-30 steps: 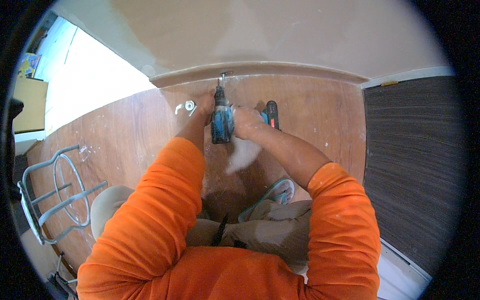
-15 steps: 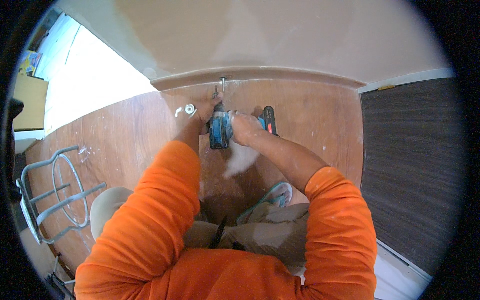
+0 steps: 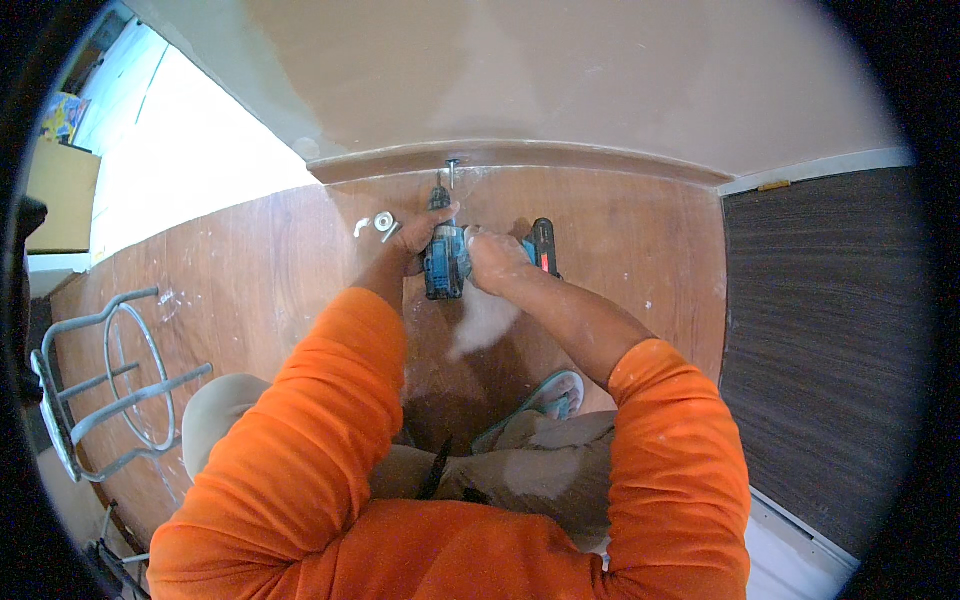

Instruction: The person aligns a dark baseboard against a wall and uses a cordless drill to drive screws into pre-drilled holes, securing the baseboard in place.

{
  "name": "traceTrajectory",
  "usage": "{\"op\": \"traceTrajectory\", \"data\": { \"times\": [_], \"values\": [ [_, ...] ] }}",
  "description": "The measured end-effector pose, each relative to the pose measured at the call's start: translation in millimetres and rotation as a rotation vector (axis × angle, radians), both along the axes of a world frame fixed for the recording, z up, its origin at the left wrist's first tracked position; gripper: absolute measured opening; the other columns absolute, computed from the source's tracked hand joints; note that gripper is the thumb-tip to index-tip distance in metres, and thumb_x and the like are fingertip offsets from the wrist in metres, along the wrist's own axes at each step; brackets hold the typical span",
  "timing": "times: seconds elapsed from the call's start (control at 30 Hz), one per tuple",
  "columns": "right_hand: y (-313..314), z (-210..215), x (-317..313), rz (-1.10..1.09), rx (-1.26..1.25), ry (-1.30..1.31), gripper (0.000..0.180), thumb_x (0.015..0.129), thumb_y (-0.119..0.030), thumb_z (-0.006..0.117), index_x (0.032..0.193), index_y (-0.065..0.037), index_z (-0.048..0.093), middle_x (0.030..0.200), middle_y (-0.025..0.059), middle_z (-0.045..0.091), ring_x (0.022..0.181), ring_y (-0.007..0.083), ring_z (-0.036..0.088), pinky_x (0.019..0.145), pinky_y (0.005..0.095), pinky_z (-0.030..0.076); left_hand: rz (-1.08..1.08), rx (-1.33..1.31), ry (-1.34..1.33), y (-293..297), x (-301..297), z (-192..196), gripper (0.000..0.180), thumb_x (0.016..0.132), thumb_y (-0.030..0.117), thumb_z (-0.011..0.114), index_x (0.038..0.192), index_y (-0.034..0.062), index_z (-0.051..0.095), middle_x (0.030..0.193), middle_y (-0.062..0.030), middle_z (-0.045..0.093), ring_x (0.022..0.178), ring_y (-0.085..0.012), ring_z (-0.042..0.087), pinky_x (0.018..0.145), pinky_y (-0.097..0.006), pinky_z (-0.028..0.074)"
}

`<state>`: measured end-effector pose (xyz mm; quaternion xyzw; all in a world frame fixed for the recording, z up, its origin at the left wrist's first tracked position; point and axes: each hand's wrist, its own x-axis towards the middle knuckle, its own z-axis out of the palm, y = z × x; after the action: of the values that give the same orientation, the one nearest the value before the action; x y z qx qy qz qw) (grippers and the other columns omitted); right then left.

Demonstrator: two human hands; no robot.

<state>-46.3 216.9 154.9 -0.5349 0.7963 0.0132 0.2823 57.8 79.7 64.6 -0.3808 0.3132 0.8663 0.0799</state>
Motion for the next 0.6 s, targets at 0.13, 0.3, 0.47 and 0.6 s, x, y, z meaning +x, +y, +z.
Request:
{"op": "traceTrajectory", "data": {
  "times": [0.13,0.3,0.47,0.6],
  "values": [
    [1,-3,-2,0.027,-0.046,-0.004,0.031,0.085,-0.006,0.062,0.115,0.001,0.060,0.112,0.0262,0.069,0.107,0.0424,0.068,0.091,0.0503,0.055,-0.018,0.033,0.012,-2,-1,-6,0.040,0.094,0.049,0.070,0.101,0.0099,0.065,0.085,-0.0052,0.072,0.070,-0.0209,0.070,0.067,-0.037,0.060],
    [2,-3,3,0.002,-0.016,-0.031,0.035,0.082,-0.010,0.069,0.114,0.001,0.060,0.111,0.0255,0.069,0.106,0.0421,0.069,0.092,0.0497,0.056,-0.090,0.002,-0.003,-7,5,6,0.033,0.093,0.039,0.071,0.105,0.0081,0.067,0.091,-0.0058,0.073,0.075,-0.0206,0.071,0.076,-0.036,0.060],
    [-1,2,5,-0.013,-0.019,-0.034,0.044,0.078,-0.011,0.075,0.118,0.000,0.058,0.116,0.0238,0.068,0.109,0.0408,0.067,0.095,0.0485,0.055,-0.175,0.027,0.008,-12,14,24,0.033,0.090,0.025,0.074,0.115,0.0053,0.066,0.104,-0.0081,0.074,0.092,-0.0220,0.072,0.087,-0.037,0.059],
    [-1,5,1,0.009,-0.017,-0.044,0.047,0.078,-0.010,0.074,0.120,0.000,0.056,0.120,0.0238,0.066,0.112,0.0405,0.066,0.096,0.0480,0.054,-0.213,0.080,0.089,-14,16,33,0.034,0.089,0.025,0.075,0.115,0.0052,0.066,0.105,-0.0087,0.074,0.093,-0.0227,0.073,0.090,-0.038,0.058]
  ]
}}
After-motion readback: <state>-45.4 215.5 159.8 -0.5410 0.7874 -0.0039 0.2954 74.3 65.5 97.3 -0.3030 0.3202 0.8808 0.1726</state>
